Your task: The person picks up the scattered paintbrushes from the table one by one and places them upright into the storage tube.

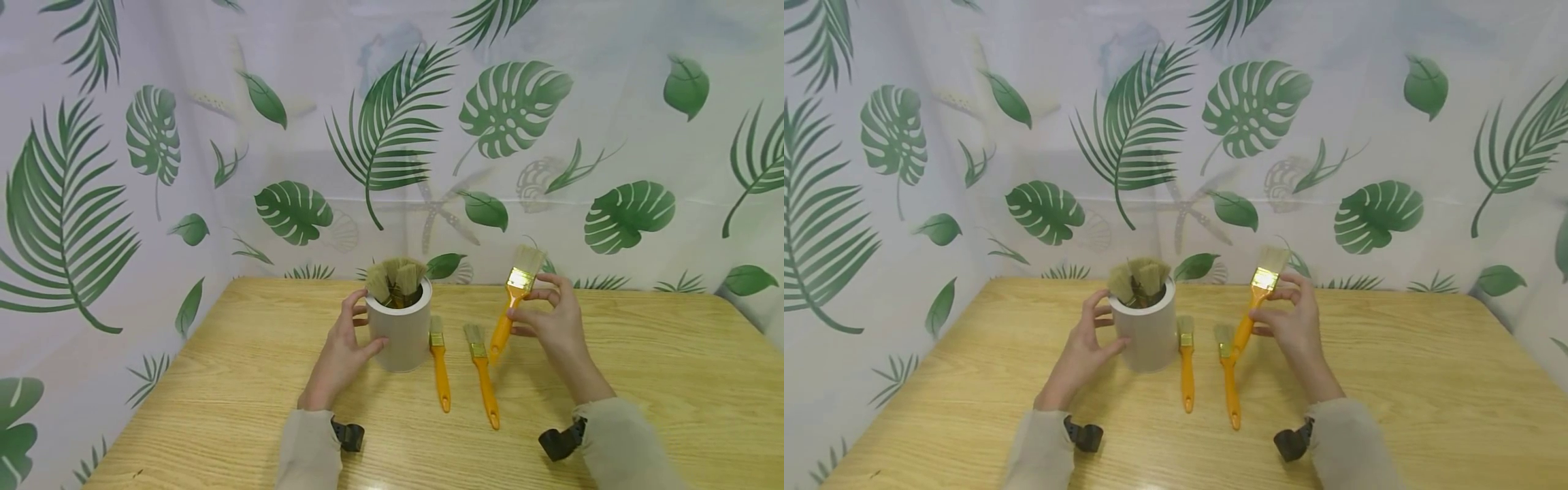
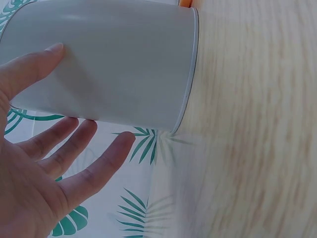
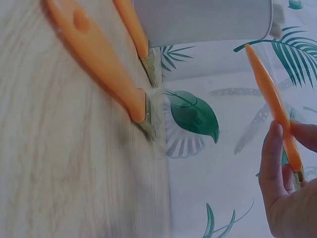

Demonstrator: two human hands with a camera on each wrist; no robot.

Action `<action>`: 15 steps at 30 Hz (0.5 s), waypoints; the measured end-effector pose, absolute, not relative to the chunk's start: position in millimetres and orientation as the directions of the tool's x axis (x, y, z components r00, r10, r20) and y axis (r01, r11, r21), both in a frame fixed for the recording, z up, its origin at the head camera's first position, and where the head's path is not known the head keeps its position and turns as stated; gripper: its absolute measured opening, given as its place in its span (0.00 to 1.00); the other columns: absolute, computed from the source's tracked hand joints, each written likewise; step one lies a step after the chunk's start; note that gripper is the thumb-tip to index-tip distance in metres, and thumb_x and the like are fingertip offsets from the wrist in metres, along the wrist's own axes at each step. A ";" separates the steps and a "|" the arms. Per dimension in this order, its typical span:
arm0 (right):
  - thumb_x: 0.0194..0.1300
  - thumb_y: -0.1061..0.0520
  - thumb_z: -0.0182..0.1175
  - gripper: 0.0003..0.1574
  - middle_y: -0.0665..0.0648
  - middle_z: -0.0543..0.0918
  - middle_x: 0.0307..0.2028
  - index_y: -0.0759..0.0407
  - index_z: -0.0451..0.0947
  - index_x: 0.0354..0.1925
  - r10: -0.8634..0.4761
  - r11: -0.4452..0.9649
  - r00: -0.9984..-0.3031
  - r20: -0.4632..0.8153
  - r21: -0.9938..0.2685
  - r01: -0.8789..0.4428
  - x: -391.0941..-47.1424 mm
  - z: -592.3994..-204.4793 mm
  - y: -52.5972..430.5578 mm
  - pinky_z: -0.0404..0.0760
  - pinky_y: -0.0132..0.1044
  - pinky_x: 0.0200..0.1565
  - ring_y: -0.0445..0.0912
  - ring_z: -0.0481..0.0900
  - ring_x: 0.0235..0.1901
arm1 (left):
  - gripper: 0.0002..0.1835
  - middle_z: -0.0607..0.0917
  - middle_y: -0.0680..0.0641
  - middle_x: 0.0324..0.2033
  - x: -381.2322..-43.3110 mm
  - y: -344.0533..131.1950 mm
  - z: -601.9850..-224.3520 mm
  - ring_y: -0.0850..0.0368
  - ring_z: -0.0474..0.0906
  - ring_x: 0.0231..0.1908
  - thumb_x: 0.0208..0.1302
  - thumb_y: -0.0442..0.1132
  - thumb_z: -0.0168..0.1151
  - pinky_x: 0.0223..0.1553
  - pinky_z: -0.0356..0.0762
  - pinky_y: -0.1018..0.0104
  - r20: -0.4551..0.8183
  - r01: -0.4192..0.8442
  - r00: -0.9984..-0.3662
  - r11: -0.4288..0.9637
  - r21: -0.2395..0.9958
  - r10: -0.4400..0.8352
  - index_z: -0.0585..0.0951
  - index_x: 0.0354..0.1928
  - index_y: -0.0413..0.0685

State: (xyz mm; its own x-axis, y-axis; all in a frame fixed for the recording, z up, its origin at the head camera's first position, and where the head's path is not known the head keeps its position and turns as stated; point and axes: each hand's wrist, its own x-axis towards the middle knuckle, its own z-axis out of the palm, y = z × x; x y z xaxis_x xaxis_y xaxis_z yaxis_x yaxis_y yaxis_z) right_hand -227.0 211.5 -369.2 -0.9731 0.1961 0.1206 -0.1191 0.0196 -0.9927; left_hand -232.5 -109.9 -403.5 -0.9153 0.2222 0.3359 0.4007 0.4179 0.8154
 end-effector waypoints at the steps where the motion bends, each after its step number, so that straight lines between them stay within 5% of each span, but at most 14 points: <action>1: 0.61 0.78 0.63 0.46 0.60 0.68 0.46 0.62 0.52 0.68 0.204 0.005 -0.971 0.127 -0.992 -0.129 -227.0 -368.2 209.8 0.88 0.38 0.32 0.39 0.84 0.29 | 0.44 0.73 0.32 0.63 -232.5 -109.9 -403.5 0.32 0.75 0.58 0.62 0.28 0.71 0.55 0.76 0.36 0.336 0.401 -0.915 0.417 0.816 0.222 0.56 0.73 0.51; 15: 0.60 0.82 0.60 0.41 0.59 0.69 0.44 0.53 0.57 0.59 0.362 -0.173 -0.900 0.241 -0.932 -0.319 -232.8 -355.5 188.1 0.87 0.37 0.30 0.42 0.84 0.28 | 0.44 0.72 0.33 0.64 -232.3 -109.7 -402.4 0.33 0.74 0.59 0.62 0.28 0.71 0.56 0.75 0.36 0.335 0.401 -0.915 0.428 0.810 0.224 0.55 0.74 0.51</action>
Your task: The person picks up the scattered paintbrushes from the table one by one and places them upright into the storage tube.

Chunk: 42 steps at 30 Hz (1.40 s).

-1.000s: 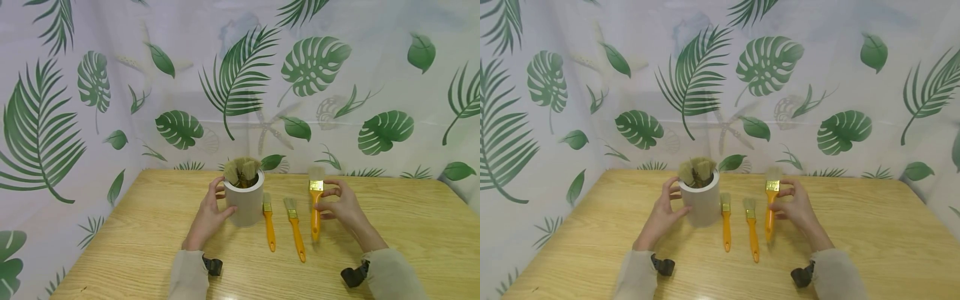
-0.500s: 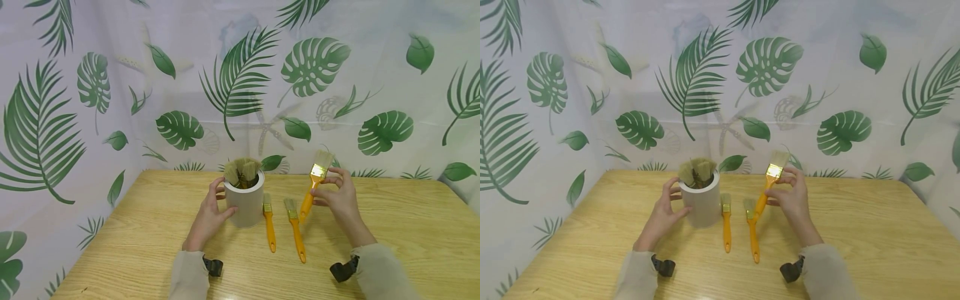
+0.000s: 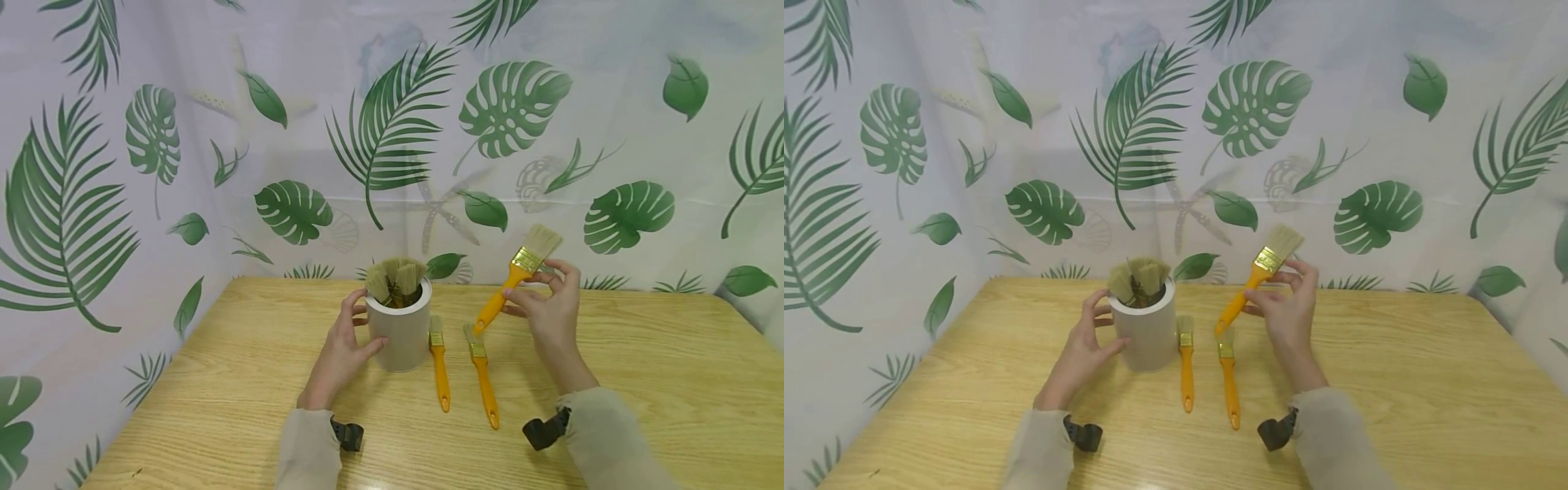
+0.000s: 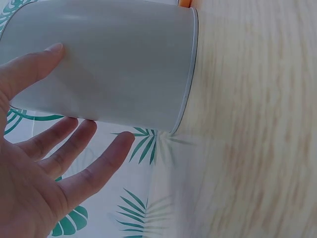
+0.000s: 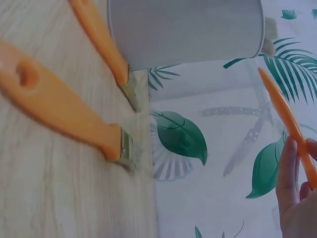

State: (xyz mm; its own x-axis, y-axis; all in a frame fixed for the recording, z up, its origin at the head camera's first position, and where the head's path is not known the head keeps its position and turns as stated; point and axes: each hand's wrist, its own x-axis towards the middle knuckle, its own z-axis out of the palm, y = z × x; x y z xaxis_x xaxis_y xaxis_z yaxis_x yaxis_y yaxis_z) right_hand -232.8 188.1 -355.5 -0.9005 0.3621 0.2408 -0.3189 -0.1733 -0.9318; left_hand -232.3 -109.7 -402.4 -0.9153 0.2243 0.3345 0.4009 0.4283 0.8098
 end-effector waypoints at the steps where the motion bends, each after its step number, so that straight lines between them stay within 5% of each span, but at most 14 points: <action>1: 0.59 0.82 0.61 0.41 0.59 0.69 0.44 0.53 0.57 0.58 0.374 -0.183 -0.894 0.248 -0.925 -0.333 -233.2 -354.6 186.4 0.87 0.37 0.30 0.42 0.84 0.28 | 0.44 0.72 0.33 0.64 -232.4 -109.6 -402.2 0.33 0.74 0.59 0.62 0.28 0.71 0.56 0.75 0.36 0.336 0.402 -0.915 0.431 0.808 0.224 0.55 0.74 0.51; 11: 0.57 0.83 0.63 0.40 0.60 0.68 0.43 0.56 0.57 0.56 0.469 -0.267 -0.824 0.319 -0.838 -0.476 -237.8 -347.4 166.0 0.87 0.38 0.29 0.44 0.81 0.24 | 0.44 0.73 0.32 0.63 -231.3 -109.1 -401.3 0.32 0.75 0.58 0.62 0.28 0.71 0.56 0.75 0.35 0.342 0.406 -0.913 0.436 0.803 0.221 0.55 0.73 0.50; 28: 0.55 0.84 0.63 0.38 0.59 0.70 0.48 0.61 0.59 0.55 0.498 -0.205 -0.722 0.480 -0.744 -0.636 -247.3 -339.8 112.2 0.88 0.39 0.33 0.48 0.82 0.31 | 0.45 0.73 0.31 0.61 -230.7 -107.8 -400.3 0.32 0.76 0.58 0.61 0.28 0.71 0.55 0.76 0.36 0.324 0.387 -0.922 0.440 0.810 0.213 0.55 0.73 0.50; 36: 0.56 0.83 0.64 0.38 0.59 0.70 0.49 0.67 0.58 0.58 0.344 -0.023 -0.710 0.615 -0.750 -0.661 -247.9 -343.5 85.3 0.85 0.30 0.35 0.45 0.81 0.35 | 0.44 0.73 0.32 0.63 -230.4 -108.5 -400.6 0.32 0.75 0.58 0.62 0.28 0.71 0.56 0.76 0.36 0.326 0.390 -0.920 0.431 0.814 0.218 0.56 0.73 0.51; 42: 0.58 0.77 0.68 0.28 0.68 0.77 0.45 0.73 0.66 0.53 0.125 0.261 -0.693 0.710 -0.697 -0.667 -244.9 -347.6 79.4 0.86 0.35 0.36 0.57 0.84 0.36 | 0.44 0.73 0.32 0.63 -231.1 -108.6 -401.8 0.32 0.75 0.58 0.63 0.28 0.71 0.55 0.76 0.35 0.332 0.399 -0.916 0.432 0.809 0.224 0.55 0.74 0.50</action>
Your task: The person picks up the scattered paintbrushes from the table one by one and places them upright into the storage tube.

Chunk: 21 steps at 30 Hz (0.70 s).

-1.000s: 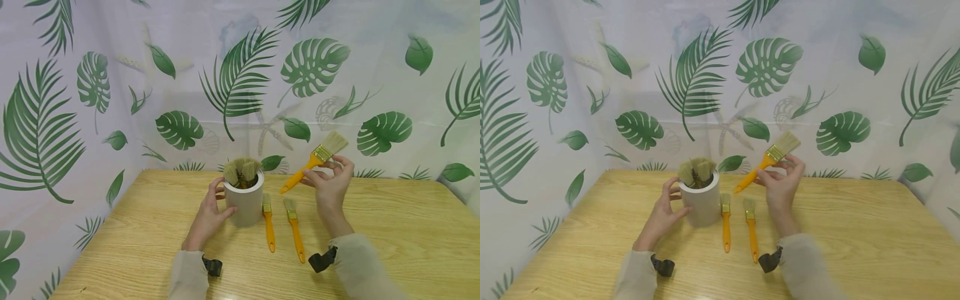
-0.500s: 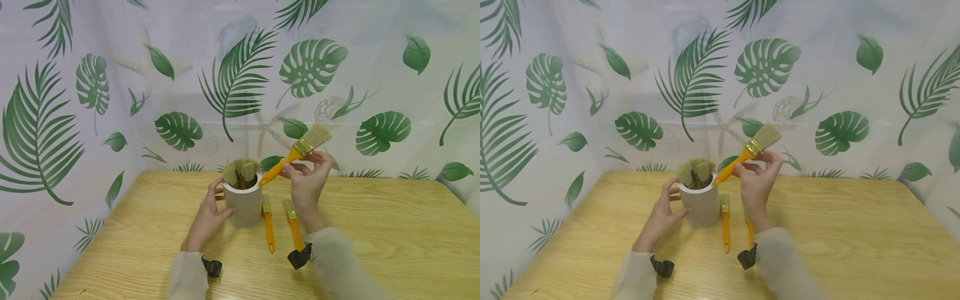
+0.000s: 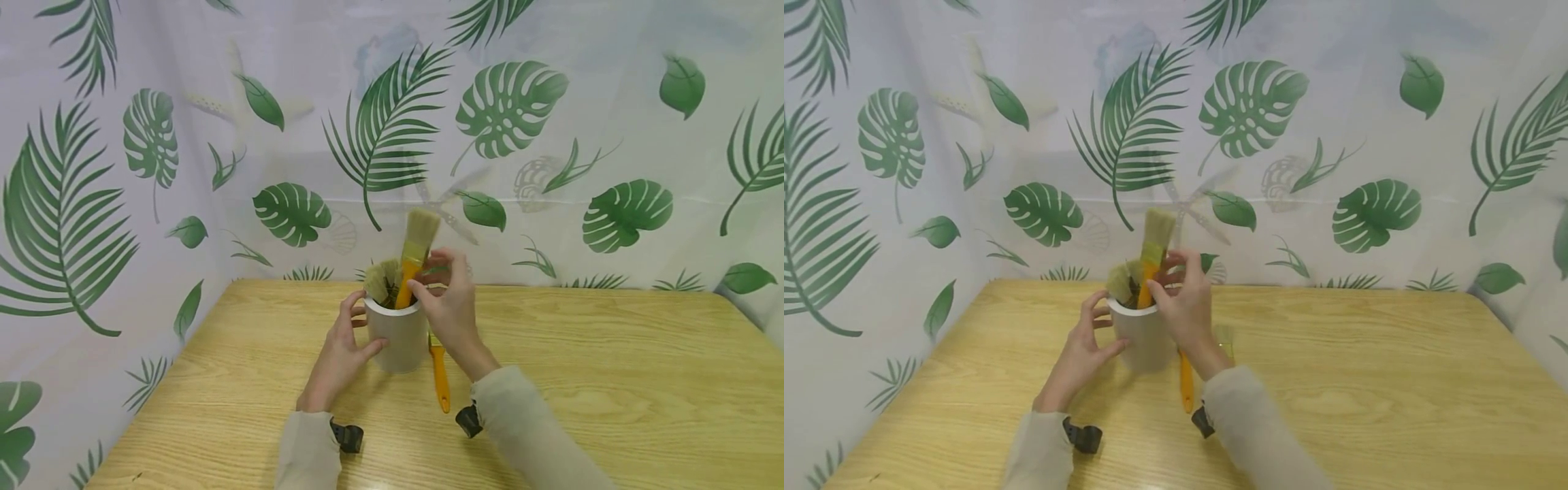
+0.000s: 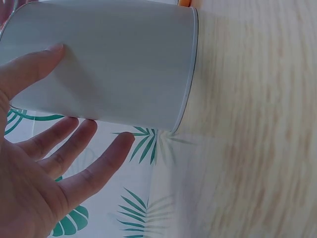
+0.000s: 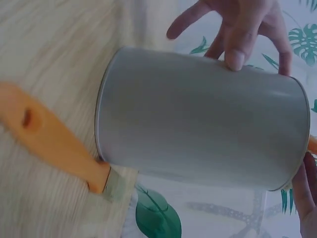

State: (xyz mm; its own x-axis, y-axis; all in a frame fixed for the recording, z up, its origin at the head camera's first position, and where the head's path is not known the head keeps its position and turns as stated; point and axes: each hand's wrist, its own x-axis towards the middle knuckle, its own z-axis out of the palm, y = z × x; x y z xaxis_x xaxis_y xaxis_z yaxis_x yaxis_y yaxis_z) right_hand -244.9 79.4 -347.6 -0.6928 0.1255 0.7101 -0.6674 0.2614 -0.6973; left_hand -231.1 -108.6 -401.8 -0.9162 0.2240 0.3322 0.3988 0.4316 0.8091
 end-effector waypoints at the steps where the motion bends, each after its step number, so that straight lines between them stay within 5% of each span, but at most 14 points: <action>1: 0.59 0.76 0.68 0.24 0.67 0.78 0.43 0.73 0.69 0.51 0.105 0.299 -0.677 0.728 -0.673 -0.677 -244.4 -347.5 80.6 0.87 0.38 0.36 0.58 0.84 0.36 | 0.44 0.73 0.32 0.63 -231.4 -108.8 -402.2 0.32 0.75 0.58 0.63 0.28 0.71 0.55 0.76 0.36 0.336 0.402 -0.915 0.429 0.809 0.225 0.55 0.74 0.50; 4: 0.61 0.73 0.69 0.13 0.65 0.81 0.37 0.72 0.74 0.42 0.095 0.362 -0.631 0.770 -0.617 -0.699 -244.6 -346.8 88.1 0.87 0.39 0.36 0.58 0.84 0.35 | 0.44 0.73 0.32 0.63 -231.7 -109.2 -403.1 0.32 0.75 0.58 0.63 0.28 0.71 0.54 0.77 0.36 0.344 0.411 -0.911 0.425 0.807 0.227 0.55 0.74 0.50; 8: 0.62 0.74 0.67 0.08 0.65 0.81 0.35 0.72 0.76 0.38 0.144 0.387 -0.637 0.757 -0.635 -0.668 -246.2 -346.7 106.2 0.82 0.25 0.34 0.57 0.83 0.32 | 0.44 0.73 0.32 0.63 -231.7 -109.1 -402.9 0.33 0.75 0.58 0.62 0.28 0.71 0.54 0.77 0.36 0.346 0.409 -0.912 0.426 0.807 0.221 0.56 0.74 0.50; 14: 0.63 0.73 0.65 0.08 0.67 0.81 0.36 0.71 0.76 0.39 0.179 0.472 -0.812 0.556 -0.772 -0.425 -241.5 -348.9 142.4 0.78 0.21 0.28 0.60 0.83 0.31 | 0.44 0.72 0.33 0.64 -231.3 -108.7 -402.4 0.33 0.75 0.59 0.63 0.28 0.71 0.54 0.77 0.37 0.338 0.404 -0.914 0.431 0.807 0.224 0.55 0.74 0.51; 21: 0.66 0.69 0.62 0.12 0.70 0.79 0.41 0.72 0.74 0.46 0.112 0.530 -0.962 0.247 -0.834 -0.153 -230.3 -351.3 176.8 0.87 0.37 0.28 0.53 0.84 0.30 | 0.44 0.72 0.34 0.64 -230.8 -109.1 -402.3 0.33 0.74 0.60 0.64 0.29 0.70 0.55 0.76 0.36 0.333 0.402 -0.915 0.426 0.811 0.229 0.55 0.74 0.51</action>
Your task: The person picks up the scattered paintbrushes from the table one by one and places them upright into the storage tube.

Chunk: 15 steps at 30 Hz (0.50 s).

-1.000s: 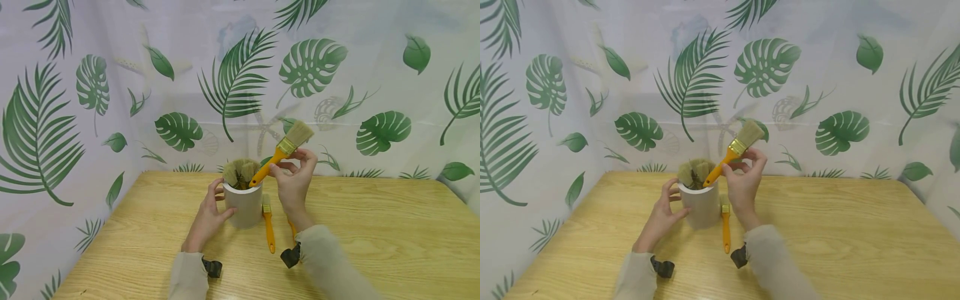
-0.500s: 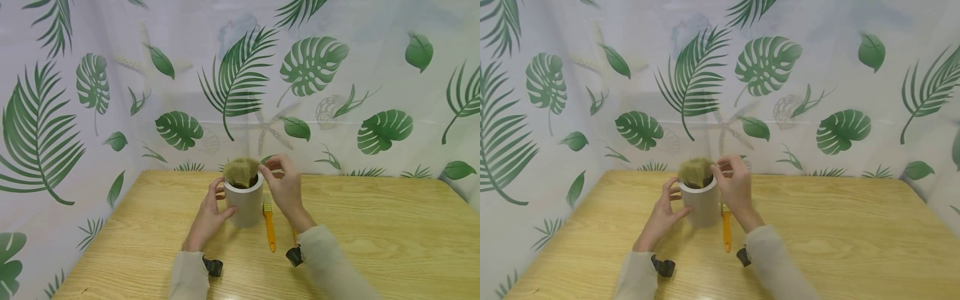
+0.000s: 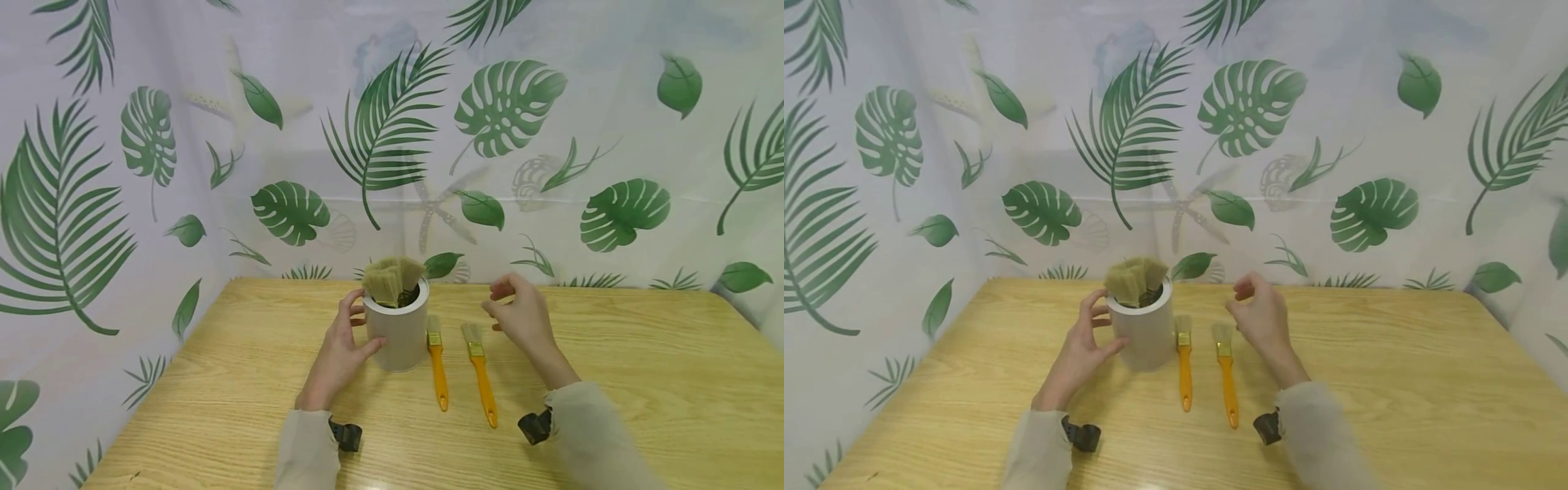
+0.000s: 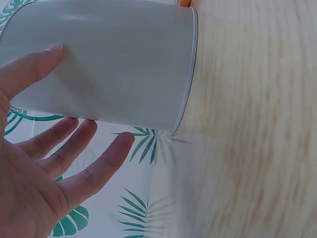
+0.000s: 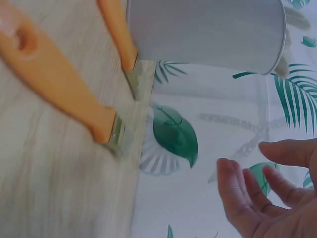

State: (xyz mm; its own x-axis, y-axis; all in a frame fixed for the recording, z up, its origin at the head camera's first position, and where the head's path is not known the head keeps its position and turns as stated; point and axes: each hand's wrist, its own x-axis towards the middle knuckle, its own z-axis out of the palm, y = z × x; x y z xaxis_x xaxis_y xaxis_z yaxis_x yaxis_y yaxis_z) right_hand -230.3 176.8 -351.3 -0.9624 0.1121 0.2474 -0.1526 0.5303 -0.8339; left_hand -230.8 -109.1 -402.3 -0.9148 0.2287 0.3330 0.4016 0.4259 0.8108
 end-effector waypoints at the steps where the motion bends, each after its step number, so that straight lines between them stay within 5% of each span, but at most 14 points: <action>1: 0.65 0.69 0.61 0.13 0.70 0.79 0.41 0.73 0.74 0.47 0.102 0.532 -0.972 0.213 -0.837 -0.128 -228.9 -352.2 180.3 0.87 0.39 0.29 0.54 0.84 0.31 | 0.44 0.72 0.34 0.63 -230.8 -109.1 -402.5 0.33 0.74 0.60 0.64 0.29 0.70 0.55 0.76 0.36 0.335 0.404 -0.914 0.426 0.810 0.229 0.55 0.74 0.51; 7: 0.63 0.70 0.61 0.19 0.70 0.79 0.39 0.76 0.70 0.51 0.025 0.524 -1.000 0.005 -0.852 0.009 -223.6 -360.5 194.3 0.88 0.45 0.28 0.59 0.84 0.33 | 0.44 0.73 0.33 0.63 -231.2 -108.8 -403.4 0.34 0.75 0.59 0.63 0.28 0.70 0.54 0.77 0.38 0.343 0.411 -0.911 0.433 0.802 0.229 0.55 0.74 0.51; 15: 0.64 0.70 0.62 0.25 0.69 0.78 0.40 0.77 0.64 0.55 -0.053 0.478 -0.978 -0.202 -0.865 0.153 -221.8 -376.0 201.6 0.88 0.49 0.31 0.54 0.83 0.31 | 0.44 0.73 0.33 0.63 -231.4 -108.5 -403.3 0.34 0.75 0.59 0.63 0.28 0.70 0.54 0.77 0.37 0.341 0.406 -0.913 0.430 0.806 0.224 0.55 0.74 0.52</action>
State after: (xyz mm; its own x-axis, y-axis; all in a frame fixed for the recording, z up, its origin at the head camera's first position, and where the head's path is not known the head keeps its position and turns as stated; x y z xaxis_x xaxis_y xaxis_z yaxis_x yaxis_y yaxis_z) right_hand -221.8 201.6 -376.0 -0.9780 -0.0529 -0.2018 0.1526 0.4784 -0.8648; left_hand -231.4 -108.5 -403.3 -0.9132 0.2236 0.3408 0.4062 0.4301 0.8062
